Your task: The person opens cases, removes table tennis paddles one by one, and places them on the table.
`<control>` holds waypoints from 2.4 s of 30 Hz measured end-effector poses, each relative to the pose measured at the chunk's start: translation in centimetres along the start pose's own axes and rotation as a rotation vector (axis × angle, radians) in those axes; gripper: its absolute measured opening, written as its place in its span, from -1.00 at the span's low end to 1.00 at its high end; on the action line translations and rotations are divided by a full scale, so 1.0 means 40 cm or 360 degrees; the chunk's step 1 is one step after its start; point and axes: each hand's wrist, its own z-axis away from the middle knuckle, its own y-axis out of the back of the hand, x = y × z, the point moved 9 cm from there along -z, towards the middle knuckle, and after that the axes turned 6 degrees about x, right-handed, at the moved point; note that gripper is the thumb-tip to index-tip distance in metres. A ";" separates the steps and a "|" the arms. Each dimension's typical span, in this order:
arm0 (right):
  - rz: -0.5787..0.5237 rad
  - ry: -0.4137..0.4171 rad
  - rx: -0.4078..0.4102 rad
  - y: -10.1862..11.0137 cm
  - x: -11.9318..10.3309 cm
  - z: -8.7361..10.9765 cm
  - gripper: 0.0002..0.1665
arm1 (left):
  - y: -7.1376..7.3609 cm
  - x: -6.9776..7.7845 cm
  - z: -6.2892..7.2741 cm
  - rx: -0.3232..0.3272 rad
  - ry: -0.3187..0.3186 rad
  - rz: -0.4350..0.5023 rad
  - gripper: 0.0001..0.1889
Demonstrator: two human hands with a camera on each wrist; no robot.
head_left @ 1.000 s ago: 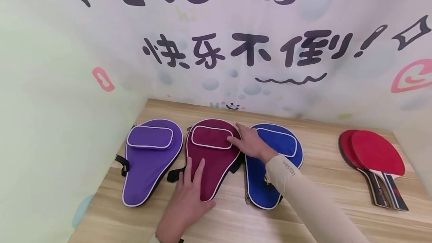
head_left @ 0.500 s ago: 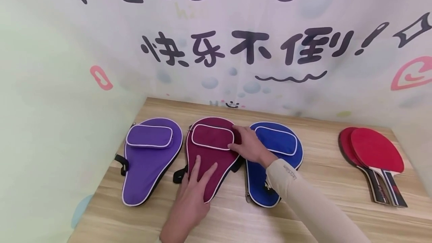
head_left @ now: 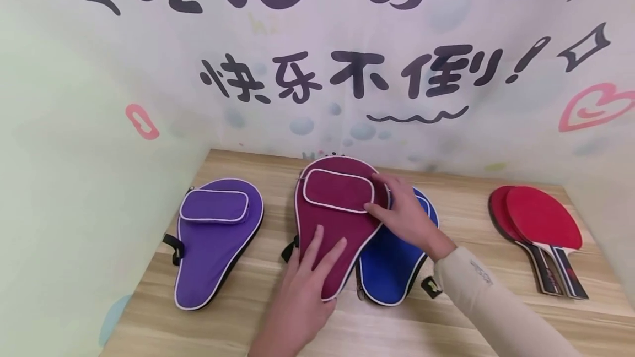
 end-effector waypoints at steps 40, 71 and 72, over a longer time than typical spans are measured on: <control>0.0035 -0.0254 -0.0050 0.140 0.242 0.237 -0.09 | -0.068 0.225 -0.090 0.0099 -0.0286 -0.0433 -0.07; 0.0321 -0.0022 -0.0756 0.018 0.073 -0.060 -0.26 | -0.218 0.220 -0.139 -0.0106 -0.0738 -0.0556 -0.03; 0.0320 -0.0030 -0.0770 0.007 0.075 -0.064 -0.27 | -0.219 0.220 -0.139 -0.0103 -0.0739 -0.0560 -0.04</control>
